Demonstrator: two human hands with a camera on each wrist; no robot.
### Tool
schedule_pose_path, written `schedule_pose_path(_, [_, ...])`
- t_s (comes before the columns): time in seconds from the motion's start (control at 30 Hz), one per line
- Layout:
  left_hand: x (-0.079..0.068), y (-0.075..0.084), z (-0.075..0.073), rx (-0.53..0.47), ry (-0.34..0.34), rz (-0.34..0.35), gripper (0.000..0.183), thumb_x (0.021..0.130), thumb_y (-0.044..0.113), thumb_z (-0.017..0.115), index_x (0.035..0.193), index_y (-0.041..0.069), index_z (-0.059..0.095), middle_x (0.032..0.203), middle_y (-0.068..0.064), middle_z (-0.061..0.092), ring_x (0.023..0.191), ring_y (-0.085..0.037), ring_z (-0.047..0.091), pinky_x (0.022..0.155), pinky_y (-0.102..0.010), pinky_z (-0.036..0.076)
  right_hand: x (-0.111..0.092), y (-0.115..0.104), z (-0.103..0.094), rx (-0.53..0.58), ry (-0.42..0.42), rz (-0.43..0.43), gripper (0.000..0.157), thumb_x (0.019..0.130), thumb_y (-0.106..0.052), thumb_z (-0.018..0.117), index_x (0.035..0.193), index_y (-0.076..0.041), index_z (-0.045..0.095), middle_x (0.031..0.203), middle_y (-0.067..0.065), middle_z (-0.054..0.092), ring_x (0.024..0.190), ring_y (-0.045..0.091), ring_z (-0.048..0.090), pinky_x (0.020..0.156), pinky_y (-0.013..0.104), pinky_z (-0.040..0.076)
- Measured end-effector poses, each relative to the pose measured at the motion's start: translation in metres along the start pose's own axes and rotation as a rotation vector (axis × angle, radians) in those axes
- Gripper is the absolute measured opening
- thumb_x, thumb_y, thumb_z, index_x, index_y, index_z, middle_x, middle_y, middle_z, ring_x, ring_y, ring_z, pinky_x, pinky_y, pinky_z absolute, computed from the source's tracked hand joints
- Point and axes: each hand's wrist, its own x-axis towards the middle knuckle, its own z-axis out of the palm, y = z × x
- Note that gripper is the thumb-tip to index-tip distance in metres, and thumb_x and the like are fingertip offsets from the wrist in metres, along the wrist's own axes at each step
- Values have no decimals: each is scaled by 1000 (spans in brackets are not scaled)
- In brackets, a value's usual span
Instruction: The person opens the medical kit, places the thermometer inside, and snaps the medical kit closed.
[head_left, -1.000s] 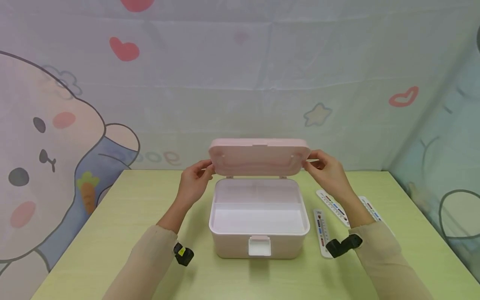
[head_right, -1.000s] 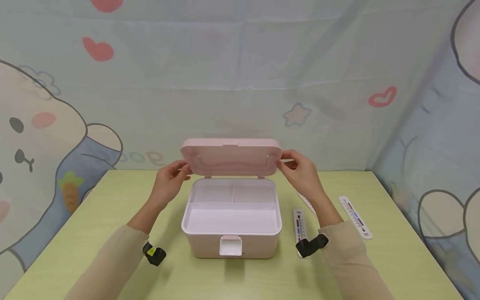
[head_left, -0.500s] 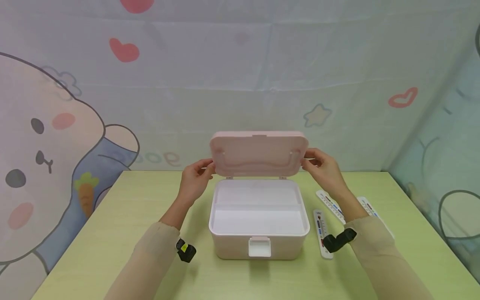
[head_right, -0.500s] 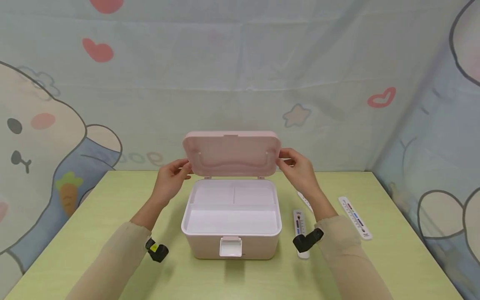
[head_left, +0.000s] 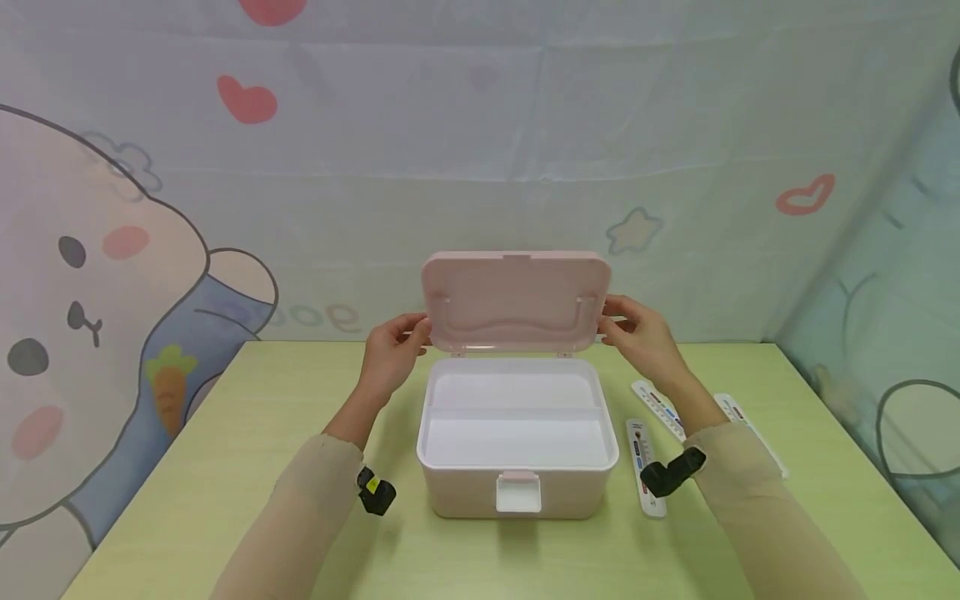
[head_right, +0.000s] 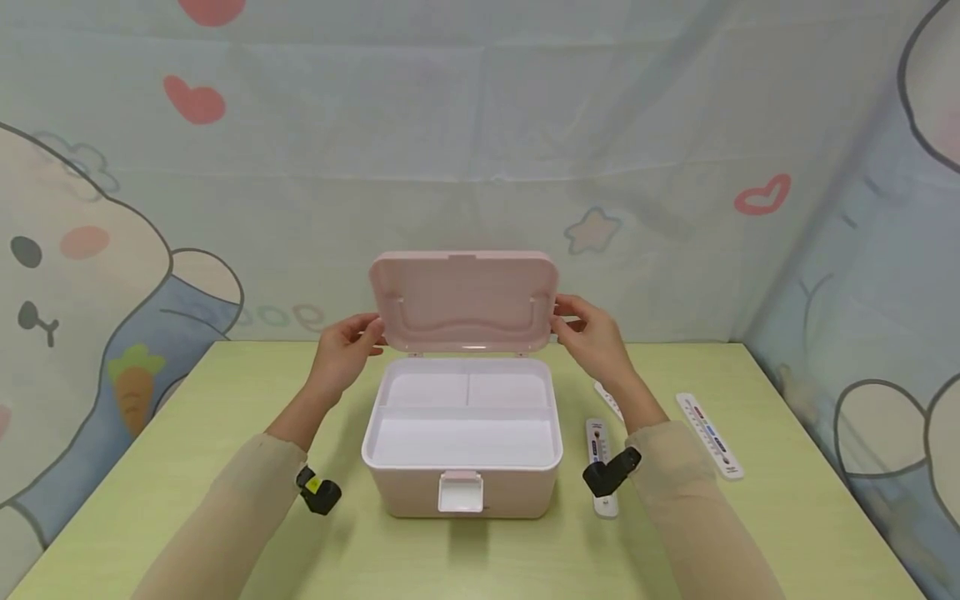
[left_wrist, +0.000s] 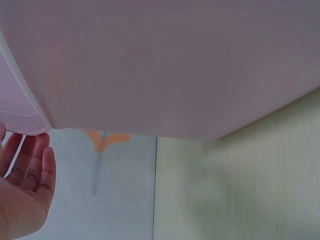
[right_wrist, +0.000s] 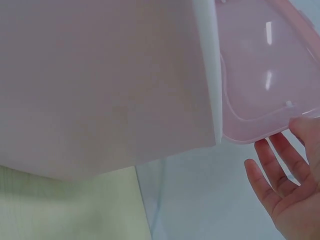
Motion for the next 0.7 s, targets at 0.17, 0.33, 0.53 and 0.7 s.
schedule_pose_path(0.17, [2,0,0,5,7,-8,29,91,22,58,110,0,65,97,-17,66,76,-10,64,71,-24,54,2,3,2,20,-7,2,39,94,-22,53,130,-6,50,116,17,57,96,29,62,76,30,54])
schedule_pose_path(0.33, [5,0,2,15,9,-28,30,92,25,58,109,2,66,97,-16,67,76,-13,65,70,-24,54,5,6,3,8,-12,12,40,95,-25,51,130,-4,50,117,18,57,97,31,62,72,25,54])
schedule_pose_path(0.53, [10,-1,4,27,0,-54,30,92,28,57,107,3,66,95,-15,66,78,-17,64,71,-26,55,10,7,3,-28,-13,47,41,96,-28,49,129,-3,51,117,19,58,94,32,64,70,25,55])
schedule_pose_path(0.7, [15,-2,7,35,-2,-83,31,92,29,56,106,3,65,93,-13,65,76,-16,64,71,-28,55,15,7,3,-55,-24,91,42,96,-29,48,129,-3,50,118,19,58,93,31,65,70,28,55])
